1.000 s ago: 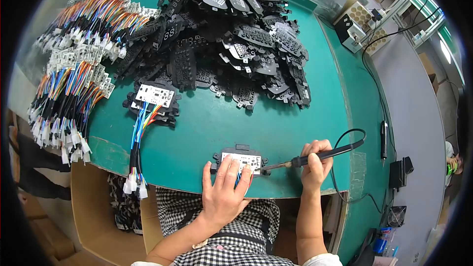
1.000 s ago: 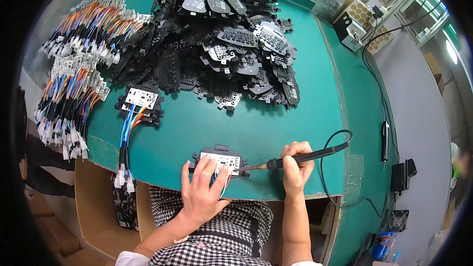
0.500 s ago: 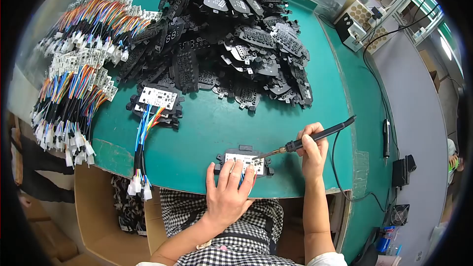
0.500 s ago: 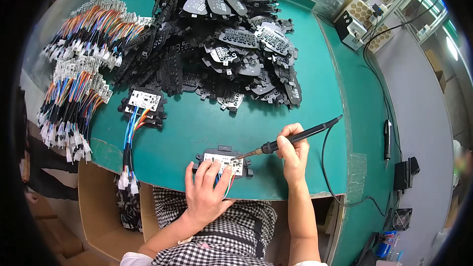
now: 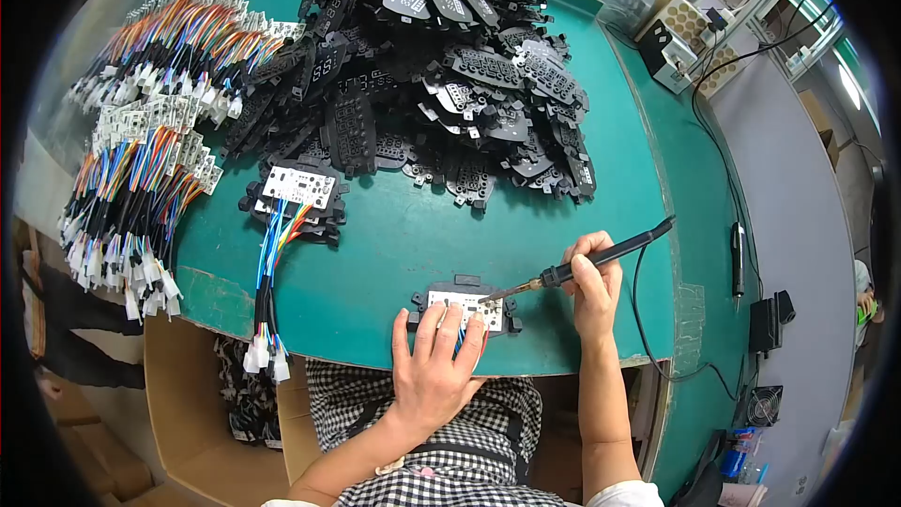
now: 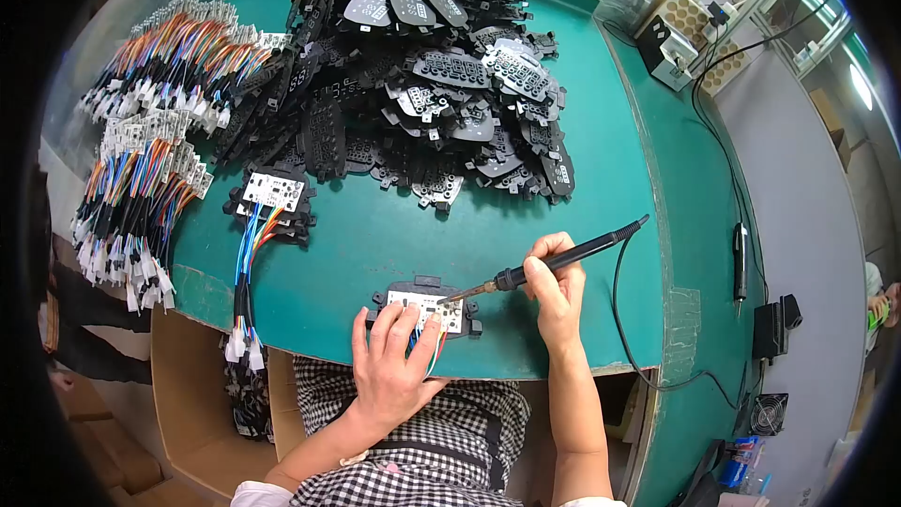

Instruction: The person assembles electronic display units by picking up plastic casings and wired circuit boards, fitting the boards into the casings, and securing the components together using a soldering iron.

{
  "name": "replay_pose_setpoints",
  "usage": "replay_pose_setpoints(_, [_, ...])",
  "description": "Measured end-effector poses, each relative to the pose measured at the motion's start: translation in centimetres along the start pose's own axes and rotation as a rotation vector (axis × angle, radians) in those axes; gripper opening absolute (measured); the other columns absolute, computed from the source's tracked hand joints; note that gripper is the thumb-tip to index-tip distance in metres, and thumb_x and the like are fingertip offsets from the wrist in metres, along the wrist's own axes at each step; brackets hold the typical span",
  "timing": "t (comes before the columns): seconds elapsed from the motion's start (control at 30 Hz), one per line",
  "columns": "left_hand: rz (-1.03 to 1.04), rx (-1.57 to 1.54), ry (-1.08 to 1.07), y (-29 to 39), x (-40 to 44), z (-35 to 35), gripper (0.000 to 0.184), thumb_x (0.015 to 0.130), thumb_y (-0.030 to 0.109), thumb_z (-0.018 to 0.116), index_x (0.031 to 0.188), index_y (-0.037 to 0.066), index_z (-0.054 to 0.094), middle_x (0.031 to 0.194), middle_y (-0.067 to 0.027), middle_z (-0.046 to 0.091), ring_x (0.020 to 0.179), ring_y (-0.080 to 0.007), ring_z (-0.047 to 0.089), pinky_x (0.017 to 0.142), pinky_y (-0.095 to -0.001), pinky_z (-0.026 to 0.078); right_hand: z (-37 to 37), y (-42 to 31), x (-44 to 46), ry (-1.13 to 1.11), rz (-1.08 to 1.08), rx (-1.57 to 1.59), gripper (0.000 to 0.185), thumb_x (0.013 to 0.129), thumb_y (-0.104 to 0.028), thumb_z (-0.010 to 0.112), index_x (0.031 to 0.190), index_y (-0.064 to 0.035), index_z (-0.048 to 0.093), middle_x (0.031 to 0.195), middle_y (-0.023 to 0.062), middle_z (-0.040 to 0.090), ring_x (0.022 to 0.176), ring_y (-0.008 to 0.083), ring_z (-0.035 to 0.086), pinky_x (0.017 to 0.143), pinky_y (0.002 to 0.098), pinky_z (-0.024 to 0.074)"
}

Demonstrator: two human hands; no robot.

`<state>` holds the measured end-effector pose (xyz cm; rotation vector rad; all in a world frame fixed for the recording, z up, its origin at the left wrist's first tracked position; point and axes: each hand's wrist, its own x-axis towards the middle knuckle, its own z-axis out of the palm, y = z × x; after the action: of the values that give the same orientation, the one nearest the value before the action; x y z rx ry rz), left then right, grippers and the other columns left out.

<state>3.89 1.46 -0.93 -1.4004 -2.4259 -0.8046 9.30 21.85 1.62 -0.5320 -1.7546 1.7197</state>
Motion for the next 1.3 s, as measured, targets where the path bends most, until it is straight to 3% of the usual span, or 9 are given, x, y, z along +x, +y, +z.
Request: replay_pose_setpoints(1.3, [0.001,-0.001,0.015,-0.08,-0.05,0.13,0.058,0.057,0.038,0.076,0.104,0.007,0.059,0.111,-0.0123,0.049,0.108,-0.0281,0.045,0.093,-0.0558,0.031,-0.19,0.25,-0.16,-0.021,-0.041,0.041,0.012,0.08,-0.011,0.053,0.085,-0.0042,0.045,0.071,0.0004,0.046,0.055,0.0037,0.037,0.048,0.0177,0.03])
